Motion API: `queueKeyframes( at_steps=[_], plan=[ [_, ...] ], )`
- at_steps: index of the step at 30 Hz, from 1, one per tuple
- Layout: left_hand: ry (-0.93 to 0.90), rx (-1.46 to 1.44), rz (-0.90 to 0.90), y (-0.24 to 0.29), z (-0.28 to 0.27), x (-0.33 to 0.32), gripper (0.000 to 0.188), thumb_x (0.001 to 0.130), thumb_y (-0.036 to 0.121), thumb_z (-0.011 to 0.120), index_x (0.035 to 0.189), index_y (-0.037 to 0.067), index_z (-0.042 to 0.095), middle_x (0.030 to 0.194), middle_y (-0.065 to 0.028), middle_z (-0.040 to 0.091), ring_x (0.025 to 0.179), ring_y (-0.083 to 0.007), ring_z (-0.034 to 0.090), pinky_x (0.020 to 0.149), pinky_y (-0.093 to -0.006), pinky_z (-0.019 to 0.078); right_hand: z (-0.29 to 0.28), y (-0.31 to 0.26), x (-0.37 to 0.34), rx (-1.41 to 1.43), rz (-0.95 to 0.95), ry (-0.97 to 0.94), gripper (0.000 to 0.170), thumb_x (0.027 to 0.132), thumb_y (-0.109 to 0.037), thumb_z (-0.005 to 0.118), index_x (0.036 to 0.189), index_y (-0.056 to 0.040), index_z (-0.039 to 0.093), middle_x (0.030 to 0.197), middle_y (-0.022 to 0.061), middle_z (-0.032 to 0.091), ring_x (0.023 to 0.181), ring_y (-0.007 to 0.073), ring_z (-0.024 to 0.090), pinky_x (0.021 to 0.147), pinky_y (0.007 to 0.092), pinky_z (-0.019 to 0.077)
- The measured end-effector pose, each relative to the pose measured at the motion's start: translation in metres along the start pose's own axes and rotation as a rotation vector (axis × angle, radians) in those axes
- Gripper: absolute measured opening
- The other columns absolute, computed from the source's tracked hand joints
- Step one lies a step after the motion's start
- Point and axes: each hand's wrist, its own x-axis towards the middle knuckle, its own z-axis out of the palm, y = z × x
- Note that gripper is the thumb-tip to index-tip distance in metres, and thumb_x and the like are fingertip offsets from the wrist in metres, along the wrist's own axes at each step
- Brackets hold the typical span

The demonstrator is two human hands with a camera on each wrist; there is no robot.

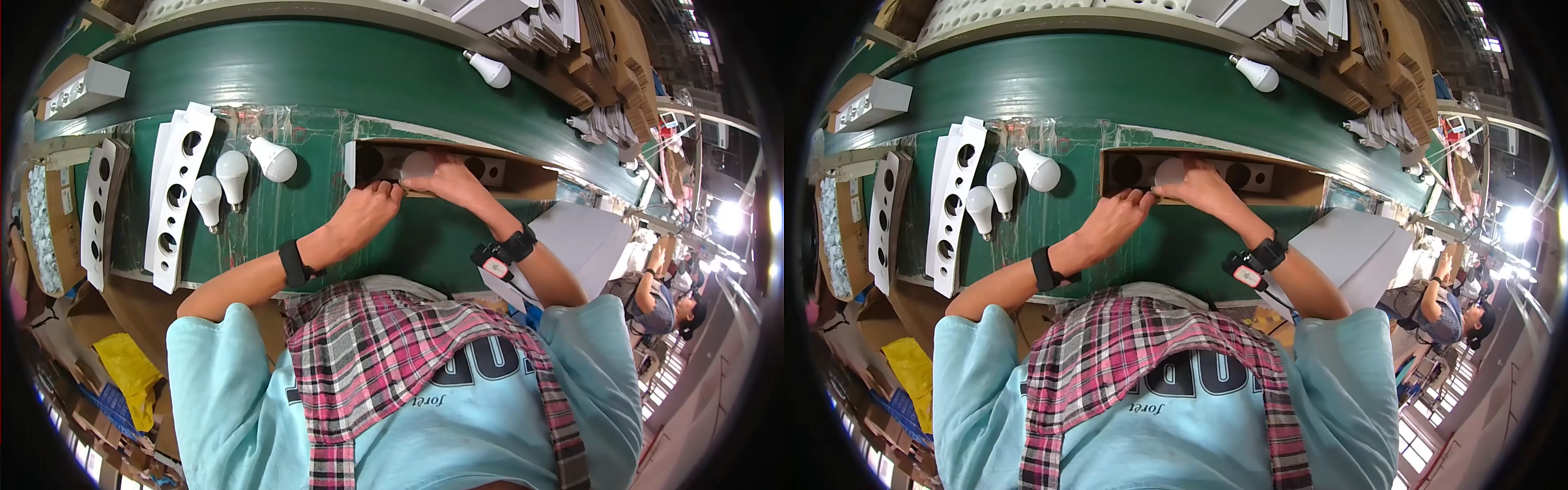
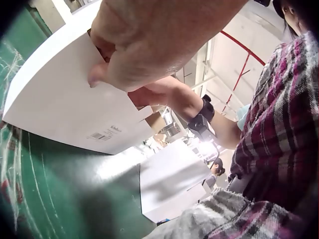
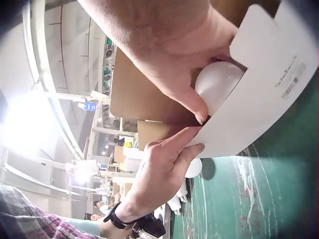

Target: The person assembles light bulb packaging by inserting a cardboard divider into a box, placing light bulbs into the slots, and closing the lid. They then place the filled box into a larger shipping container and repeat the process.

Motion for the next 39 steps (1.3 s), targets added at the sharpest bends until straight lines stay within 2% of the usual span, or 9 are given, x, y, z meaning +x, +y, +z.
queueKeyframes(
  at_steps=[7, 13, 14, 15, 18, 25, 28, 35, 39],
  plan=[
    [-0.004, 0.02, 0.024, -0.001, 0.002, 0.0, 0.035, 0.071, -0.001, 0.06, 0.105, -0.001, 0.05, 0.089, -0.0118, 0.058, 0.087, -0.0251, 0.061, 0.067, -0.0335, 0.0532, 0.011, -0.011, 0.016, -0.016, 0.179, -0.102, 0.074, 0.073, -0.051, 0.068, 0.117, 0.0073, 0.053, 0.115, 0.0276, 0.058, 0.107, 0.0404, 0.056, 0.092, 0.0424, 0.0451],
    [0.017, -0.004, -0.042, 0.0, -0.003, -0.002, 0.032, 0.072, -0.002, 0.057, 0.104, 0.001, 0.051, 0.092, -0.0122, 0.059, 0.088, -0.0277, 0.062, 0.068, -0.0345, 0.0539, 0.014, -0.01, -0.01, -0.094, -0.009, 0.188, 0.068, 0.077, -0.055, 0.064, 0.106, 0.0061, 0.06, 0.104, 0.0254, 0.062, 0.102, 0.042, 0.057, 0.087, 0.0437, 0.0466],
    [-0.03, -0.043, -0.098, -0.003, -0.006, -0.002, 0.032, 0.074, -0.002, 0.055, 0.106, 0.002, 0.052, 0.093, -0.0134, 0.059, 0.087, -0.0299, 0.063, 0.07, -0.0371, 0.054, 0.006, -0.01, -0.02, -0.029, 0.023, 0.138, 0.06, 0.08, -0.05, 0.064, 0.103, 0.005, 0.061, 0.103, 0.0234, 0.063, 0.101, 0.0421, 0.057, 0.086, 0.0434, 0.0468],
    [-0.021, -0.073, -0.114, -0.01, -0.007, -0.006, 0.032, 0.076, -0.002, 0.054, 0.108, 0.002, 0.053, 0.093, -0.0151, 0.06, 0.086, -0.0319, 0.063, 0.072, -0.0393, 0.0537, -0.004, -0.018, -0.037, 0.026, -0.096, 0.316, 0.045, 0.086, -0.03, 0.064, 0.111, 0.0058, 0.058, 0.102, 0.0185, 0.065, 0.096, 0.0309, 0.062, 0.087, 0.0363, 0.0466],
    [0.046, -0.105, -0.118, -0.027, -0.011, -0.021, 0.033, 0.076, -0.003, 0.054, 0.108, 0.004, 0.054, 0.096, -0.0134, 0.06, 0.091, -0.0317, 0.062, 0.071, -0.0393, 0.0537, -0.026, -0.016, -0.074, 0.68, -0.06, 0.504, 0.023, 0.093, -0.014, 0.056, 0.107, 0.0028, 0.062, 0.097, 0.01, 0.067, 0.089, 0.0127, 0.062, 0.081, 0.0284, 0.0478],
    [-0.001, -0.099, -0.137, -0.035, -0.024, -0.038, 0.042, 0.072, -0.012, 0.048, 0.111, 0.0, 0.055, 0.096, -0.0183, 0.058, 0.093, -0.0367, 0.058, 0.077, -0.0427, 0.0496, -0.066, 0.079, -0.124, 1.49, -0.087, 0.965, 0.026, 0.095, -0.02, 0.05, 0.107, 0.0013, 0.06, 0.078, 0.0063, 0.061, 0.074, 0.0142, 0.058, 0.066, 0.0251, 0.0429],
    [-0.039, -0.098, -0.164, -0.037, -0.036, -0.043, 0.042, 0.071, -0.013, 0.047, 0.111, -0.001, 0.055, 0.097, -0.0188, 0.058, 0.094, -0.0377, 0.057, 0.078, -0.0435, 0.0483, -0.091, 0.102, -0.125, 1.47, -0.117, 1.071, 0.027, 0.093, -0.022, 0.052, 0.107, 0.0004, 0.06, 0.079, 0.0061, 0.062, 0.075, 0.0141, 0.058, 0.069, 0.0257, 0.0437],
    [-0.009, -0.128, -0.197, -0.043, -0.034, -0.051, 0.035, 0.078, -0.005, 0.058, 0.112, 0.002, 0.056, 0.102, -0.018, 0.057, 0.097, -0.0374, 0.055, 0.082, -0.0434, 0.0466, -0.057, 0.177, -0.166, 0.822, 0.582, 1.066, 0.025, 0.087, -0.019, 0.06, 0.102, -0.0007, 0.066, 0.086, 0.008, 0.067, 0.077, 0.0127, 0.062, 0.069, 0.0235, 0.0471],
    [0.149, -0.144, -0.179, -0.028, -0.033, -0.041, 0.038, 0.076, 0.004, 0.068, 0.111, 0.006, 0.057, 0.107, -0.0141, 0.051, 0.1, -0.036, 0.052, 0.084, -0.0432, 0.0455, -0.048, 0.199, -0.15, 0.772, 0.574, 1.21, 0.024, 0.086, -0.017, 0.06, 0.105, -0.0027, 0.066, 0.087, 0.0079, 0.068, 0.077, 0.0133, 0.063, 0.07, 0.0232, 0.0484]
  ],
)
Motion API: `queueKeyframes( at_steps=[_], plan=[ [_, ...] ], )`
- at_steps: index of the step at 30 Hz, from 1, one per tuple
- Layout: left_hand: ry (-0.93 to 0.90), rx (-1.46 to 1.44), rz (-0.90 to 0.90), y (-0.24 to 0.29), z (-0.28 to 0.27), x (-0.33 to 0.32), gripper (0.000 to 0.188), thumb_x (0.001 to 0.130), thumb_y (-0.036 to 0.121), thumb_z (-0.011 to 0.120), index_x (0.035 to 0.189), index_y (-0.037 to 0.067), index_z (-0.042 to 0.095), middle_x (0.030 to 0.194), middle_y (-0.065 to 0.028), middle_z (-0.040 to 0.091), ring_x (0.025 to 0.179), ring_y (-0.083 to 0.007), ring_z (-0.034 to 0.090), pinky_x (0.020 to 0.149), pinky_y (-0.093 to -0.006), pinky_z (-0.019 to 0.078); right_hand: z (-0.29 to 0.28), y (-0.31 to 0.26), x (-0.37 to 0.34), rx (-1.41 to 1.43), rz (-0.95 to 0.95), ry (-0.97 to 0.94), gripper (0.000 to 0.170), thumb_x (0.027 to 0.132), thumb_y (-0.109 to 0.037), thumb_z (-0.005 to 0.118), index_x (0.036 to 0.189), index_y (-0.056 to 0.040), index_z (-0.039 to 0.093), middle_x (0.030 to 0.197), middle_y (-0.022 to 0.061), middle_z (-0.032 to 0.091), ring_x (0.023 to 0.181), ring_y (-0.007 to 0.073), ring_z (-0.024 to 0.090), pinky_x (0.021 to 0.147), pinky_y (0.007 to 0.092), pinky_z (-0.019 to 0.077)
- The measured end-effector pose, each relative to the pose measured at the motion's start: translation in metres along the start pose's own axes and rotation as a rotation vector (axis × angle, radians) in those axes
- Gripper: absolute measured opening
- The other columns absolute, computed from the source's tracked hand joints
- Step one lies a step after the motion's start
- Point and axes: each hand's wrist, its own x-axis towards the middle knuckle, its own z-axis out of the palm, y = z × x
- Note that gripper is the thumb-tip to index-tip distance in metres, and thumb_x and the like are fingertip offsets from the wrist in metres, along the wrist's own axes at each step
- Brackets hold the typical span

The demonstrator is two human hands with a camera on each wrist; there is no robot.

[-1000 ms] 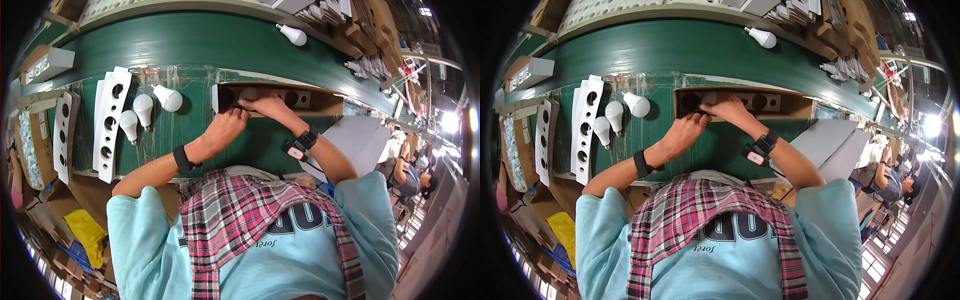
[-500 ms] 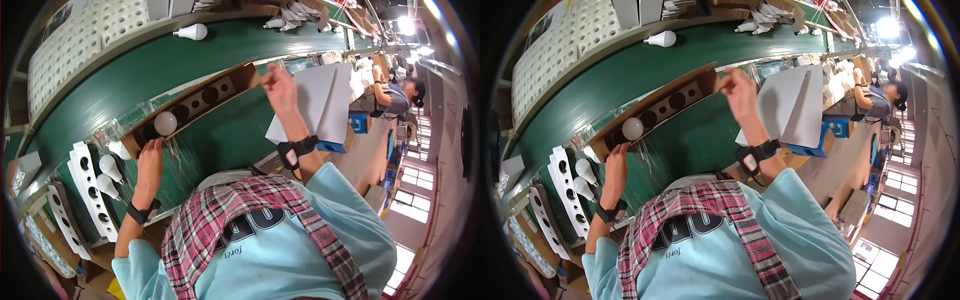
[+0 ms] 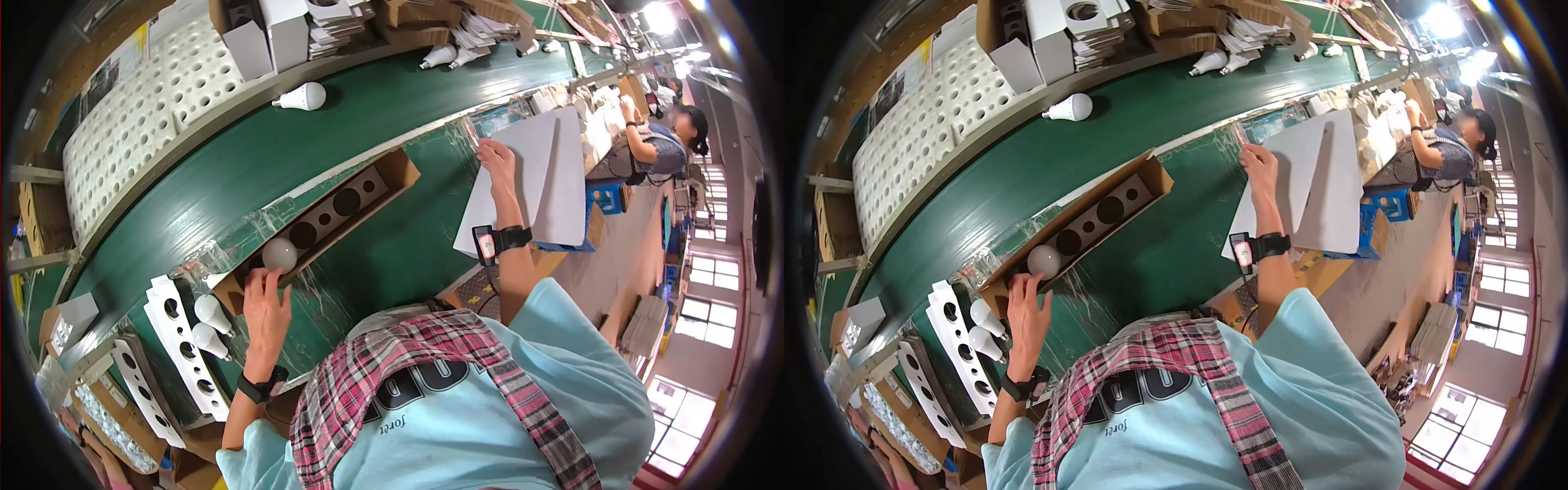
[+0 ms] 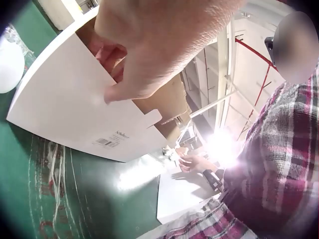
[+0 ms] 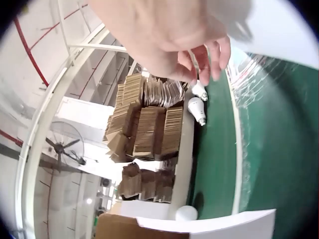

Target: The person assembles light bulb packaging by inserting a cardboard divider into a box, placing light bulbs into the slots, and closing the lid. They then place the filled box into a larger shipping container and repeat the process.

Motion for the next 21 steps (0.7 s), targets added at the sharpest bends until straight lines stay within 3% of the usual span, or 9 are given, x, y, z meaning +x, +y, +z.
queueKeyframes(
  at_steps=[3, 5, 7, 10, 14, 16, 19, 21],
  plan=[
    [-0.001, -0.062, 0.066, 0.011, 0.004, 0.014, 0.045, 0.074, 0.006, 0.07, 0.117, 0.008, 0.056, 0.11, -0.013, 0.05, 0.106, -0.0341, 0.049, 0.091, -0.0433, 0.042, 0.051, -0.033, -0.006, 0.228, 0.064, -0.151, 0.025, 0.088, -0.018, 0.059, 0.107, -0.0026, 0.065, 0.091, 0.0081, 0.068, 0.082, 0.015, 0.064, 0.074, 0.0244, 0.0497],
    [-0.01, -0.05, 0.143, 0.017, 0.007, 0.025, 0.047, 0.074, 0.006, 0.07, 0.119, 0.01, 0.055, 0.114, -0.0134, 0.05, 0.11, -0.0341, 0.047, 0.094, -0.0442, 0.0397, 0.084, -0.063, 0.009, 0.247, 0.032, -0.371, 0.027, 0.089, -0.02, 0.059, 0.11, -0.0027, 0.064, 0.095, 0.0086, 0.067, 0.084, 0.0154, 0.064, 0.076, 0.0259, 0.0501],
    [-0.036, -0.075, 0.168, 0.017, 0.015, 0.031, 0.051, 0.074, 0.006, 0.07, 0.122, 0.012, 0.055, 0.12, -0.0131, 0.049, 0.119, -0.0345, 0.043, 0.101, -0.0456, 0.0346, 0.113, -0.106, 0.031, 0.094, -0.059, -0.611, 0.03, 0.09, -0.023, 0.058, 0.112, -0.0024, 0.062, 0.098, 0.0084, 0.067, 0.086, 0.015, 0.064, 0.078, 0.0267, 0.0503],
    [-0.054, -0.117, 0.164, 0.016, 0.023, 0.037, 0.051, 0.073, 0.006, 0.07, 0.122, 0.013, 0.056, 0.122, -0.0127, 0.049, 0.121, -0.0341, 0.042, 0.102, -0.0452, 0.0343, 0.149, -0.155, 0.065, -0.193, -0.273, -0.921, 0.035, 0.09, -0.026, 0.059, 0.114, -0.0008, 0.061, 0.097, 0.0082, 0.066, 0.086, 0.0143, 0.064, 0.077, 0.0256, 0.0505],
    [-0.084, -0.084, 0.123, 0.009, 0.032, 0.034, 0.038, 0.075, 0.008, 0.069, 0.112, 0.014, 0.063, 0.116, -0.01, 0.053, 0.112, -0.033, 0.049, 0.097, -0.045, 0.0384, 0.203, -0.165, 0.092, -0.389, -0.215, -1.249, 0.047, 0.089, -0.034, 0.062, 0.117, 0.0035, 0.058, 0.1, 0.0101, 0.065, 0.085, 0.0137, 0.063, 0.077, 0.0258, 0.0519],
    [-0.102, -0.033, 0.098, 0.008, 0.037, 0.032, 0.03, 0.077, 0.01, 0.067, 0.107, 0.014, 0.066, 0.111, -0.008, 0.057, 0.103, -0.0322, 0.054, 0.092, -0.0451, 0.041, 0.239, -0.147, 0.097, -0.531, -0.156, -1.303, 0.064, 0.085, -0.04, 0.066, 0.126, 0.0062, 0.049, 0.105, 0.0134, 0.063, 0.087, 0.0163, 0.063, 0.078, 0.0286, 0.0526],
    [-0.102, -0.029, 0.103, 0.009, 0.037, 0.031, 0.028, 0.077, 0.01, 0.066, 0.105, 0.014, 0.067, 0.107, -0.0086, 0.059, 0.095, -0.0314, 0.058, 0.081, -0.0412, 0.0481, 0.285, -0.123, 0.093, -0.638, -0.125, -1.304, 0.098, 0.077, -0.048, 0.072, 0.142, 0.0056, 0.022, 0.119, 0.0183, 0.055, 0.094, 0.0228, 0.06, 0.078, 0.0324, 0.0533],
    [-0.109, -0.032, 0.102, 0.01, 0.035, 0.031, 0.029, 0.077, 0.01, 0.066, 0.106, 0.014, 0.067, 0.106, -0.0086, 0.059, 0.094, -0.0313, 0.059, 0.08, -0.0405, 0.0491, 0.309, -0.111, 0.088, -0.579, -0.12, -1.322, 0.089, 0.08, -0.046, 0.07, 0.141, 0.003, 0.027, 0.122, 0.0153, 0.051, 0.099, 0.0192, 0.058, 0.082, 0.0317, 0.0523]
  ],
)
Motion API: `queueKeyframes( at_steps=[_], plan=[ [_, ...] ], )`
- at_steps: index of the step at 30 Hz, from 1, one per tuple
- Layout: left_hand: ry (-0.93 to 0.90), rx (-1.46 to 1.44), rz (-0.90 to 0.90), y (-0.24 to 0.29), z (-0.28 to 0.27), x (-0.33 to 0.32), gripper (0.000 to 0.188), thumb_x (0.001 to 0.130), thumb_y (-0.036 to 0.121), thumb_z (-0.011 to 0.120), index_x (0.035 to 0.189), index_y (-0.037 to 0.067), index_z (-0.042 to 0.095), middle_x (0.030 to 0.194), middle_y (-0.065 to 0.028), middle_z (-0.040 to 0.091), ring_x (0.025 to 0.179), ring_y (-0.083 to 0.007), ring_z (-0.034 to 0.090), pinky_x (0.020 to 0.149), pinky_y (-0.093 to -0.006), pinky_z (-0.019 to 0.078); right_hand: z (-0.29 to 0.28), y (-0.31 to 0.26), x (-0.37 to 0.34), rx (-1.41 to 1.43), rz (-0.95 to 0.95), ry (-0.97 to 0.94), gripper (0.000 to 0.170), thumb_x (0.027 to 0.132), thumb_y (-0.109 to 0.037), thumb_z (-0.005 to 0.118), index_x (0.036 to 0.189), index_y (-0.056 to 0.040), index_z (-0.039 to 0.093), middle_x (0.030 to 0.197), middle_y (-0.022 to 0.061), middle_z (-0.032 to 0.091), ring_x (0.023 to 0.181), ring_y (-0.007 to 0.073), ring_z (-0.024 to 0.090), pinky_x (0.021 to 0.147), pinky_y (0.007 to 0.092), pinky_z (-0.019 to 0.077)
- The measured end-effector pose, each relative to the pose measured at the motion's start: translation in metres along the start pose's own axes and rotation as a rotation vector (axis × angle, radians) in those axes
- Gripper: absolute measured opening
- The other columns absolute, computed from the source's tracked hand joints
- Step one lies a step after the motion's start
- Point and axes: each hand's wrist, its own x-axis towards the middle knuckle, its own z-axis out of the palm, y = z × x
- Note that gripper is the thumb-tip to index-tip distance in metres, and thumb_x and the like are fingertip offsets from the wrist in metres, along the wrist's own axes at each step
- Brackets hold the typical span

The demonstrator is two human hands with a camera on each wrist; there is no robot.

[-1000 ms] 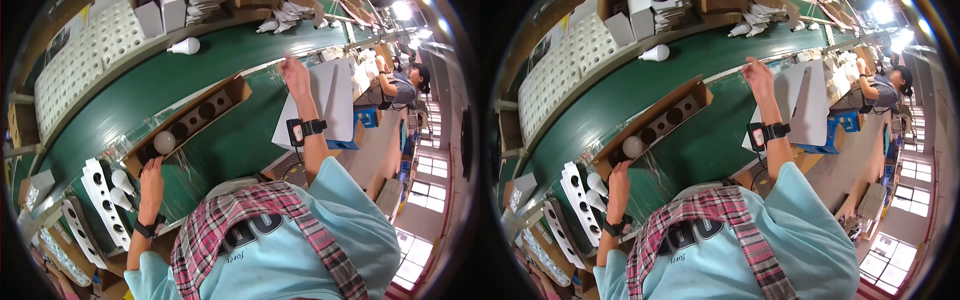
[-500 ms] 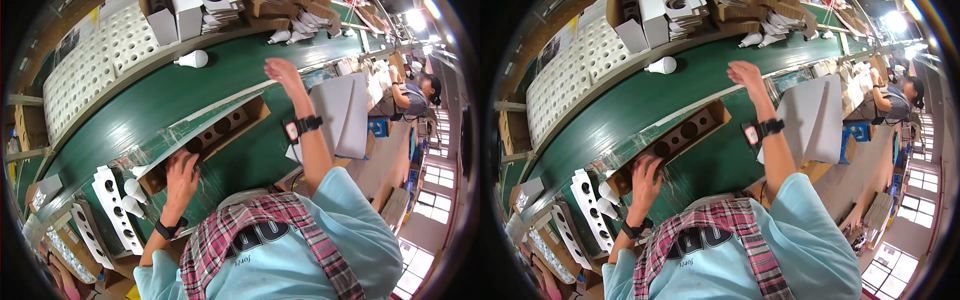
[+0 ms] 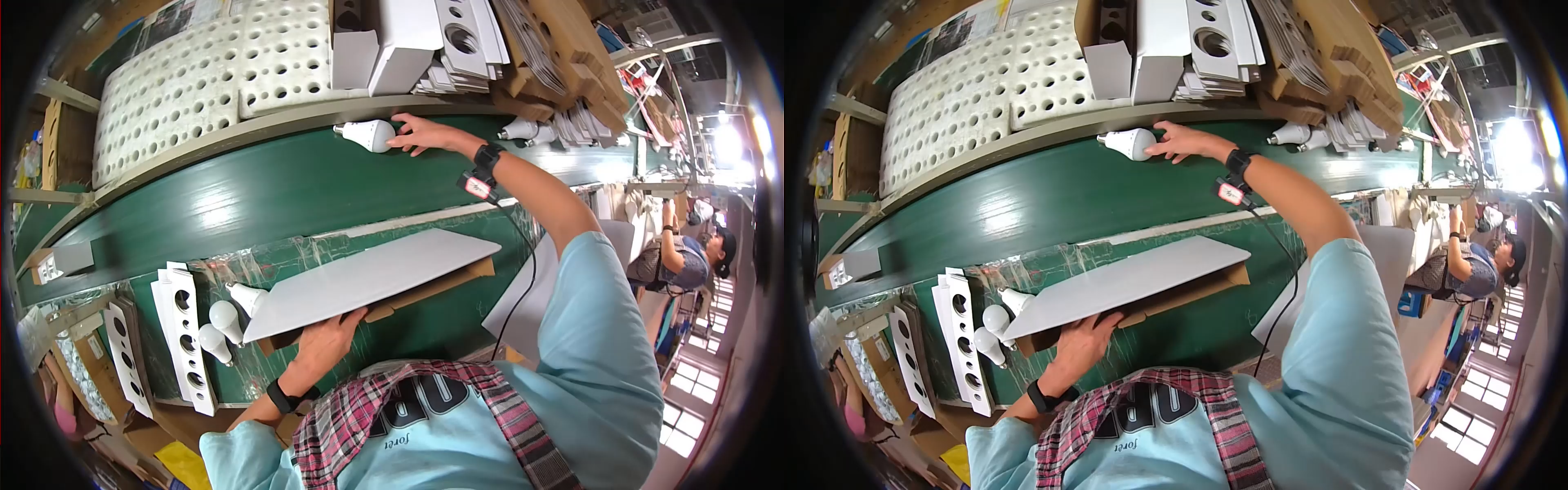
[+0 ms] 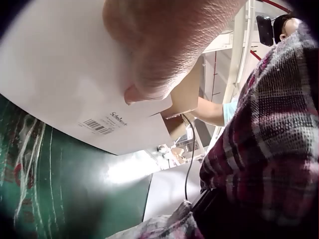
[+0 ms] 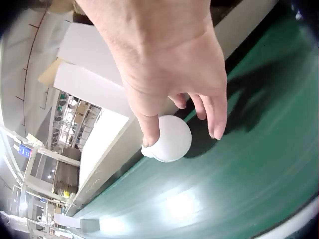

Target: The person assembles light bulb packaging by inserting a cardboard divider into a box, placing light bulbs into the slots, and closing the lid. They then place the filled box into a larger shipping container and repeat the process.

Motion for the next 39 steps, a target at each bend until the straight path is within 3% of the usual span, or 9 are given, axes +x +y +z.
queueKeyframes(
  at_steps=[6, 11, 17, 21, 25, 30, 33, 37, 39],
  plan=[
    [0.0, 0.073, 0.003, 0.0, -0.002, 0.004, 0.028, 0.078, 0.013, 0.066, 0.106, 0.015, 0.068, 0.104, -0.0071, 0.06, 0.095, -0.0286, 0.059, 0.081, -0.0413, 0.0471, 0.021, -0.012, 0.029, 0.27, -0.175, -0.094, 0.061, 0.084, -0.028, 0.07, 0.128, 0.0046, 0.043, 0.119, 0.0127, 0.054, 0.103, 0.0192, 0.058, 0.08, 0.0294, 0.0552],
    [0.009, 0.021, 0.024, 0.003, -0.005, 0.007, 0.028, 0.08, 0.015, 0.066, 0.107, 0.015, 0.067, 0.098, -0.0045, 0.06, 0.1, -0.0258, 0.056, 0.086, -0.0403, 0.0427, 0.0, -0.033, -0.056, 0.678, -0.31, -0.037, 0.046, 0.085, -0.022, 0.067, 0.119, 0.0052, 0.052, 0.112, 0.014, 0.059, 0.099, 0.0219, 0.062, 0.084, 0.0335, 0.0546],
    [0.131, 0.067, 0.197, -0.004, 0.004, 0.011, 0.035, 0.075, 0.006, 0.059, 0.11, 0.013, 0.065, 0.093, -0.0041, 0.06, 0.102, -0.0241, 0.054, 0.097, -0.0461, 0.0369, 0.022, -0.067, -0.233, 1.117, -0.56, -0.129, 0.066, 0.089, -0.037, 0.058, 0.135, 0.0052, 0.038, 0.128, 0.0193, 0.052, 0.11, 0.0328, 0.058, 0.097, 0.0411, 0.0465],
    [0.116, 0.04, 0.219, -0.005, 0.002, 0.012, 0.035, 0.076, 0.004, 0.058, 0.109, 0.013, 0.065, 0.089, -0.0043, 0.06, 0.101, -0.0227, 0.055, 0.104, -0.0447, 0.032, 0.063, -0.033, -0.276, 0.777, -0.429, -0.289, 0.073, 0.076, -0.038, 0.073, 0.13, 0.0045, 0.047, 0.125, 0.0126, 0.057, 0.113, 0.0204, 0.055, 0.1, 0.0355, 0.0417],
    [0.11, 0.069, 0.221, -0.007, 0.005, 0.01, 0.031, 0.081, 0.009, 0.057, 0.111, 0.015, 0.065, 0.09, -0.0049, 0.064, 0.102, -0.0241, 0.056, 0.106, -0.0464, 0.0307, 0.114, -0.039, -0.256, 0.528, -0.051, -0.122, 0.052, 0.08, -0.03, 0.072, 0.116, 0.0052, 0.06, 0.107, 0.0091, 0.064, 0.1, 0.0132, 0.059, 0.088, 0.0275, 0.0457],
    [0.161, 0.091, 0.242, -0.004, 0.005, 0.01, 0.036, 0.078, 0.007, 0.054, 0.11, 0.017, 0.066, 0.086, -0.0075, 0.063, 0.099, -0.0247, 0.056, 0.104, -0.0418, 0.032, 0.156, 0.018, -0.176, 0.043, -0.109, 0.235, 0.065, 0.068, -0.04, 0.074, 0.11, 0.0078, 0.06, 0.101, 0.0179, 0.065, 0.089, 0.0244, 0.063, 0.077, 0.0315, 0.0494],
    [0.174, 0.084, 0.246, -0.004, 0.004, 0.011, 0.035, 0.078, 0.007, 0.054, 0.109, 0.017, 0.067, 0.084, -0.0075, 0.062, 0.097, -0.025, 0.056, 0.103, -0.0415, 0.0337, 0.175, -0.005, -0.173, 0.039, -0.05, 0.226, 0.076, 0.062, -0.05, 0.074, 0.113, 0.0063, 0.059, 0.104, 0.021, 0.064, 0.095, 0.0289, 0.063, 0.083, 0.0341, 0.049],
    [0.164, 0.094, 0.241, -0.004, 0.004, 0.013, 0.035, 0.078, 0.007, 0.054, 0.109, 0.017, 0.067, 0.082, -0.0071, 0.06, 0.095, -0.0244, 0.056, 0.103, -0.0427, 0.0346, 0.194, -0.032, -0.18, -0.358, 0.15, 0.392, 0.082, 0.059, -0.059, 0.07, 0.115, 0.0006, 0.06, 0.118, 0.0221, 0.059, 0.109, 0.0353, 0.057, 0.092, 0.04, 0.0461],
    [0.152, 0.094, 0.243, -0.005, 0.004, 0.009, 0.035, 0.077, 0.007, 0.055, 0.109, 0.016, 0.067, 0.081, -0.0069, 0.06, 0.095, -0.024, 0.056, 0.103, -0.0433, 0.0344, 0.201, -0.005, -0.162, -0.317, 0.016, 0.341, 0.081, 0.061, -0.06, 0.069, 0.115, 0.0005, 0.06, 0.121, 0.0224, 0.057, 0.112, 0.0353, 0.056, 0.093, 0.0409, 0.0457]
  ],
)
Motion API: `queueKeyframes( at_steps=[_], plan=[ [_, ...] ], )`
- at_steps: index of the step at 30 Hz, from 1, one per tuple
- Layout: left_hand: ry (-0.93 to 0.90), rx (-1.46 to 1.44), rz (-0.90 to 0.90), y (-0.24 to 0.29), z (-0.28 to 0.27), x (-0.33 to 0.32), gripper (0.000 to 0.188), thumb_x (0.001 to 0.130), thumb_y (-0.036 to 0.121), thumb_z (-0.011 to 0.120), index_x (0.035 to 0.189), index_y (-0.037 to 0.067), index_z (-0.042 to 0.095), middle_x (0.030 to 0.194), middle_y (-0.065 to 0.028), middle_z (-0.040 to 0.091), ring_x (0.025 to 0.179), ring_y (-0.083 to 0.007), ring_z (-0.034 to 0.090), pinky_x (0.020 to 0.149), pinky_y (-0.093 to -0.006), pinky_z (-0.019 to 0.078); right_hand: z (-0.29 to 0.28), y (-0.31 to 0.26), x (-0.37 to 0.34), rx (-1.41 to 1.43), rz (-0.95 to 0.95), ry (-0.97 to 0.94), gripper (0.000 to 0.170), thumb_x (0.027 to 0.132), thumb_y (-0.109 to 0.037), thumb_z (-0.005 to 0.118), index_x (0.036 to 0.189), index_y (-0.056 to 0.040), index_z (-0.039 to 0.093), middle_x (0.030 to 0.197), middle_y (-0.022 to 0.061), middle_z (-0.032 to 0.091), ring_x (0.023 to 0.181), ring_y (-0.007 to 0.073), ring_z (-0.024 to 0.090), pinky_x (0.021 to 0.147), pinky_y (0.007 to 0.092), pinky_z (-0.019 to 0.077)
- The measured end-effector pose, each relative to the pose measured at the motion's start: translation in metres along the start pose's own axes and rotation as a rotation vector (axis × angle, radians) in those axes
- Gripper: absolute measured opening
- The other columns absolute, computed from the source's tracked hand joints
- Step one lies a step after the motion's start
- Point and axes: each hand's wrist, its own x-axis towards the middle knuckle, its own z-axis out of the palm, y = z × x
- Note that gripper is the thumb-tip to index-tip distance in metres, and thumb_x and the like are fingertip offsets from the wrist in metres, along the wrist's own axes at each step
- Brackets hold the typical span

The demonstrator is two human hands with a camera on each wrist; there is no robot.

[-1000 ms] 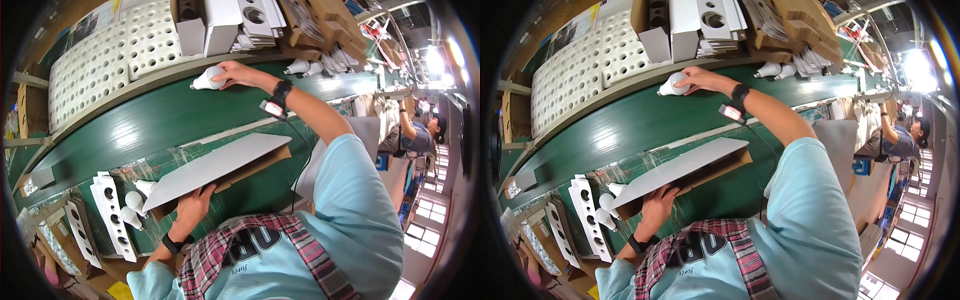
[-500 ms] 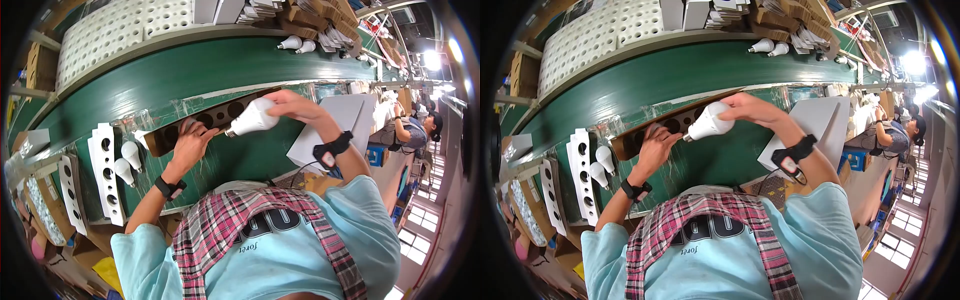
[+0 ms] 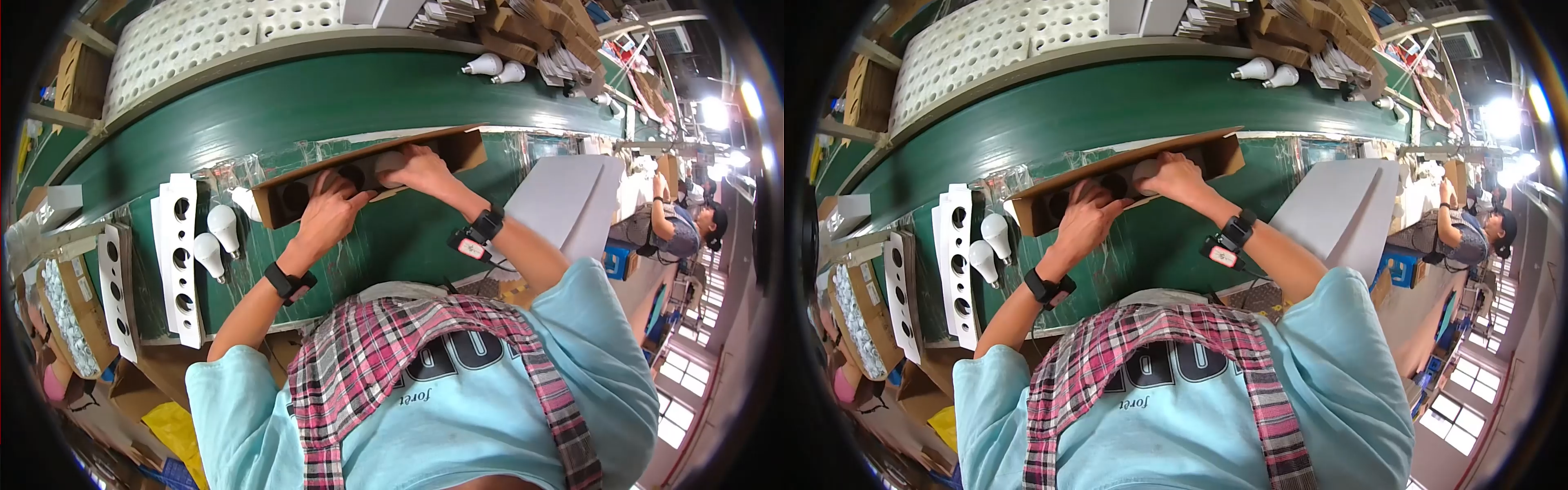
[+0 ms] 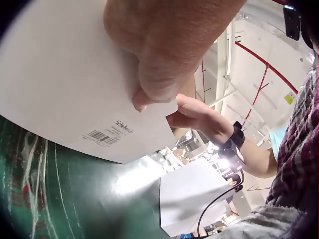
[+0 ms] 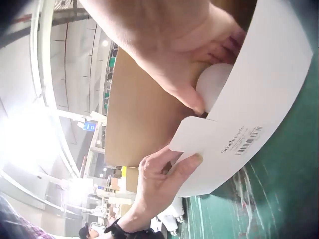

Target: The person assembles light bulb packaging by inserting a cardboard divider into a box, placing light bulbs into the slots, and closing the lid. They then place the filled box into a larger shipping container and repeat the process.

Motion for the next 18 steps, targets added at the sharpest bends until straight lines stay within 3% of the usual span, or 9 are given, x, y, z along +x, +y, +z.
queueKeyframes(
  at_steps=[3, 5, 7, 10, 11, 12, 14, 15, 18],
  plan=[
    [0.003, -0.013, 0.018, 0.001, 0.001, 0.004, 0.035, 0.076, 0.007, 0.056, 0.108, 0.016, 0.066, 0.082, -0.0068, 0.059, 0.094, -0.0238, 0.056, 0.104, -0.0435, 0.0339, 0.039, 0.044, 0.028, -0.153, -0.165, 0.029, 0.08, 0.066, -0.061, 0.066, 0.114, 0.0019, 0.059, 0.124, 0.0224, 0.055, 0.113, 0.0344, 0.055, 0.093, 0.0415, 0.0456],
    [-0.005, -0.012, 0.015, -0.001, 0.0, 0.003, 0.034, 0.076, 0.006, 0.056, 0.107, 0.015, 0.066, 0.082, -0.0068, 0.059, 0.094, -0.024, 0.056, 0.104, -0.0433, 0.034, 0.04, 0.036, 0.025, -0.254, -0.163, 0.044, 0.077, 0.07, -0.061, 0.063, 0.113, 0.0029, 0.06, 0.122, 0.0226, 0.056, 0.112, 0.0344, 0.056, 0.092, 0.0421, 0.046],
    [-0.016, -0.005, 0.021, -0.004, 0.0, 0.004, 0.031, 0.077, 0.006, 0.057, 0.106, 0.014, 0.065, 0.083, -0.0069, 0.059, 0.094, -0.0247, 0.056, 0.104, -0.0439, 0.034, 0.004, -0.007, -0.002, -0.268, -0.051, 0.053, 0.073, 0.075, -0.06, 0.06, 0.11, 0.0035, 0.061, 0.118, 0.0233, 0.058, 0.11, 0.0351, 0.057, 0.091, 0.0429, 0.0466],
    [0.044, -0.148, -0.004, 0.005, -0.009, 0.01, 0.028, 0.077, 0.008, 0.064, 0.105, 0.01, 0.063, 0.094, -0.009, 0.06, 0.098, -0.0273, 0.056, 0.102, -0.0447, 0.0358, -0.021, -0.017, -0.02, -0.009, -0.046, 0.097, 0.066, 0.079, -0.055, 0.06, 0.102, 0.0068, 0.063, 0.102, 0.0238, 0.064, 0.099, 0.0376, 0.061, 0.087, 0.0421, 0.0484],
    [0.108, -0.216, 0.001, 0.011, -0.013, 0.013, 0.029, 0.076, 0.008, 0.066, 0.105, 0.009, 0.063, 0.097, -0.0095, 0.06, 0.099, -0.0278, 0.056, 0.102, -0.0447, 0.0362, -0.02, -0.009, -0.021, 0.074, -0.078, 0.158, 0.051, 0.081, -0.043, 0.061, 0.092, 0.0067, 0.065, 0.085, 0.0221, 0.066, 0.088, 0.0389, 0.063, 0.081, 0.0412, 0.0502],
    [0.172, -0.286, 0.009, 0.016, -0.019, 0.017, 0.03, 0.075, 0.008, 0.068, 0.105, 0.008, 0.062, 0.1, -0.0101, 0.06, 0.101, -0.0284, 0.056, 0.101, -0.0447, 0.0367, -0.021, -0.006, -0.023, 0.192, -0.141, 0.225, 0.047, 0.081, -0.04, 0.062, 0.09, 0.0061, 0.065, 0.084, 0.0215, 0.067, 0.086, 0.0386, 0.063, 0.08, 0.0408, 0.0504],
    [0.181, -0.33, 0.137, 0.041, -0.033, 0.031, 0.04, 0.073, 0.009, 0.07, 0.111, 0.007, 0.059, 0.113, -0.0104, 0.057, 0.109, -0.0294, 0.053, 0.101, -0.045, 0.0367, -0.02, -0.001, -0.029, 0.418, -0.269, 0.361, 0.038, 0.081, -0.033, 0.063, 0.087, 0.0049, 0.065, 0.081, 0.0202, 0.067, 0.084, 0.038, 0.064, 0.078, 0.0402, 0.0509],
    [0.174, -0.391, 0.199, 0.06, -0.04, 0.042, 0.044, 0.073, 0.01, 0.071, 0.114, 0.007, 0.057, 0.116, -0.0102, 0.056, 0.111, -0.0296, 0.052, 0.101, -0.0456, 0.0361, -0.014, 0.006, -0.026, 0.46, -0.241, 0.358, 0.029, 0.079, -0.026, 0.064, 0.088, 0.0015, 0.066, 0.088, 0.0194, 0.067, 0.085, 0.0346, 0.065, 0.078, 0.0411, 0.0512],
    [0.06, -0.476, 0.414, 0.113, -0.047, 0.076, 0.056, 0.072, 0.018, 0.073, 0.123, 0.007, 0.052, 0.123, -0.0104, 0.053, 0.115, -0.0297, 0.05, 0.103, -0.0466, 0.035, -0.016, -0.007, -0.03, 0.115, -0.038, 0.334, 0.025, 0.078, -0.023, 0.064, 0.088, -0.0004, 0.067, 0.09, 0.0171, 0.067, 0.093, 0.0321, 0.064, 0.08, 0.0415, 0.0512]
  ],
)
